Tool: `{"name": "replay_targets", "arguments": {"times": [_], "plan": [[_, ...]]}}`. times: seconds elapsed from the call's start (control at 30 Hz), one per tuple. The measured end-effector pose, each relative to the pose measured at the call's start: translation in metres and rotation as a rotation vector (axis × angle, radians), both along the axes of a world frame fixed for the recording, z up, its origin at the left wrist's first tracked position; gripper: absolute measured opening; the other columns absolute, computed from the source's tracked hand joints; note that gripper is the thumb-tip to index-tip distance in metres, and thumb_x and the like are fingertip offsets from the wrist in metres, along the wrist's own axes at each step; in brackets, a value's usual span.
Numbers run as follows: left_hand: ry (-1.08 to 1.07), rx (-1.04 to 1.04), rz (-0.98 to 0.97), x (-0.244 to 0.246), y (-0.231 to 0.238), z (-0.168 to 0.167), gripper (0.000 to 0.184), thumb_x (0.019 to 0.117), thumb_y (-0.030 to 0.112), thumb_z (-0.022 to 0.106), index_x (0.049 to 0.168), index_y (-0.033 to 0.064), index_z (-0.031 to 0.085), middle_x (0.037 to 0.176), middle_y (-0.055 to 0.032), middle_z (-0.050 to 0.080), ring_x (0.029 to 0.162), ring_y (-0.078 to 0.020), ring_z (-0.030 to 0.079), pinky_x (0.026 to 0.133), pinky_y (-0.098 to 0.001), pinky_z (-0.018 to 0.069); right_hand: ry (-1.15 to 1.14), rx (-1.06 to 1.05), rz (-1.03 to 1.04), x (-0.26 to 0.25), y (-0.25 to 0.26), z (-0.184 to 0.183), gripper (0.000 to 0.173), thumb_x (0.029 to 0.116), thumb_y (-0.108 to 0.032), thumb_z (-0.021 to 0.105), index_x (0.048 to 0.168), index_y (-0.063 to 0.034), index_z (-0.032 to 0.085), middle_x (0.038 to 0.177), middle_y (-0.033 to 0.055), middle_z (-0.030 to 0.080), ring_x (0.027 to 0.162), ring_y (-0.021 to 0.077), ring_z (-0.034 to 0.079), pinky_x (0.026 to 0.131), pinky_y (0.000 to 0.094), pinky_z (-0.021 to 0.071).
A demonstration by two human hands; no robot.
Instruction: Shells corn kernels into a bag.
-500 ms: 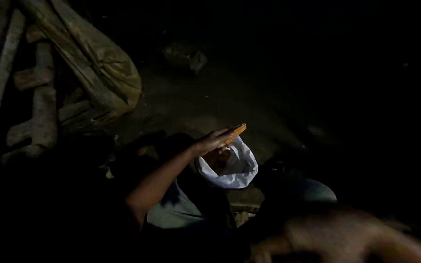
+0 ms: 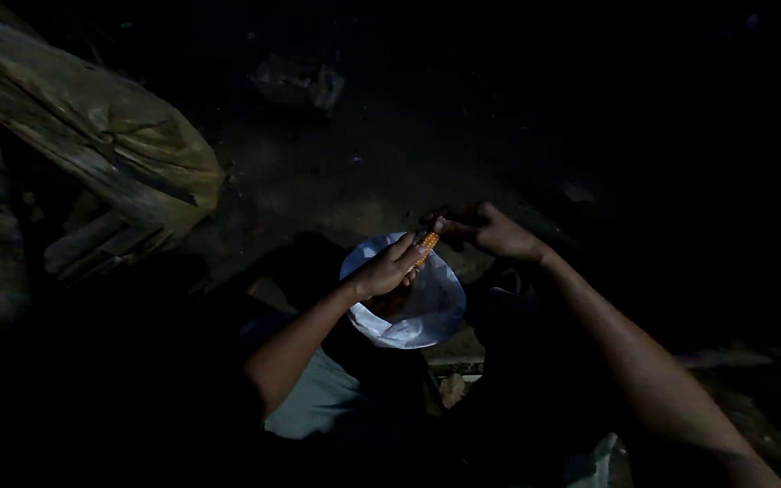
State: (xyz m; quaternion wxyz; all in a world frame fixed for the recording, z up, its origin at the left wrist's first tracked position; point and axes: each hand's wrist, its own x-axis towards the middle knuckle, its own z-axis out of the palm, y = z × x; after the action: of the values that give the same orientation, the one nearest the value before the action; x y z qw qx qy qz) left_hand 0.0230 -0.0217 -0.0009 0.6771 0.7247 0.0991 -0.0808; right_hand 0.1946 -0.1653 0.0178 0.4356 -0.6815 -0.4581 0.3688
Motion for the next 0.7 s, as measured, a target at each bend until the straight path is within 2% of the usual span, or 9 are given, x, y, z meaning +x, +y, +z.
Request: {"name": "replay_targets", "arguments": {"times": [0.13,0.3,0.37,0.47,0.57,0.7], "plan": [[-0.001,0.066,-0.004,0.003,-0.003,-0.012,0.044,0.1127,0.021,0.029,0.15,-0.0018,0.035,0.102,-0.0094,0.056,0.08,-0.0105,0.057,0.071,-0.0247,0.0508,0.076,-0.014,0.034,0.01,0.002,-0.007,0.019,0.1039,-0.008,0.055,0.115,0.0009,0.068,0.079,-0.0055,0.064,0.062,-0.0026,0.055,0.059,0.0152,0.0485],[-0.029,-0.122,0.041,0.004,-0.003,-0.016,0.045,0.1044,0.015,0.033,0.146,-0.0013,0.041,0.102,-0.0065,0.063,0.08,-0.007,0.06,0.075,-0.0232,0.0517,0.111,0.027,0.052,0.014,0.0,-0.003,0.013,0.1016,-0.008,0.059,0.108,-0.0022,0.07,0.079,-0.0066,0.067,0.062,-0.0035,0.058,0.058,0.0144,0.0497],[-0.027,-0.144,0.06,0.005,-0.005,-0.016,0.042,0.1086,0.021,0.032,0.142,-0.0011,0.043,0.1,-0.0059,0.064,0.082,-0.0075,0.061,0.078,-0.0241,0.0527,0.089,0.077,0.049,0.012,-0.001,-0.002,0.013,0.1003,-0.007,0.06,0.107,-0.0021,0.07,0.08,-0.0065,0.068,0.063,-0.0036,0.058,0.058,0.0141,0.0503],[-0.044,-0.063,0.066,0.004,-0.011,-0.014,0.043,0.1123,0.027,0.029,0.141,-0.0031,0.042,0.103,-0.0088,0.062,0.086,-0.0099,0.061,0.08,-0.0257,0.0525,0.058,0.095,0.026,0.007,-0.001,0.0,0.012,0.1002,-0.007,0.061,0.107,-0.0015,0.07,0.079,-0.0069,0.067,0.061,-0.0049,0.056,0.057,0.0127,0.0475],[-0.063,-0.037,0.064,0.004,-0.015,-0.014,0.047,0.1133,0.027,0.027,0.147,-0.0032,0.037,0.109,-0.0117,0.061,0.09,-0.0114,0.062,0.083,-0.0263,0.0536,0.041,0.107,0.002,0.006,-0.001,-0.002,0.013,0.1,-0.008,0.063,0.107,-0.001,0.07,0.079,-0.006,0.066,0.06,-0.004,0.054,0.056,0.0132,0.0462],[-0.127,0.044,0.045,0.003,-0.018,-0.018,0.048,0.1133,0.024,0.026,0.151,-0.0063,0.03,0.114,-0.0167,0.06,0.094,-0.0148,0.063,0.085,-0.0289,0.0546,0.031,0.076,-0.027,0.001,-0.001,0.002,0.014,0.1002,-0.01,0.063,0.108,-0.0009,0.07,0.08,-0.0051,0.066,0.06,-0.0034,0.053,0.057,0.0144,0.0463]]}}
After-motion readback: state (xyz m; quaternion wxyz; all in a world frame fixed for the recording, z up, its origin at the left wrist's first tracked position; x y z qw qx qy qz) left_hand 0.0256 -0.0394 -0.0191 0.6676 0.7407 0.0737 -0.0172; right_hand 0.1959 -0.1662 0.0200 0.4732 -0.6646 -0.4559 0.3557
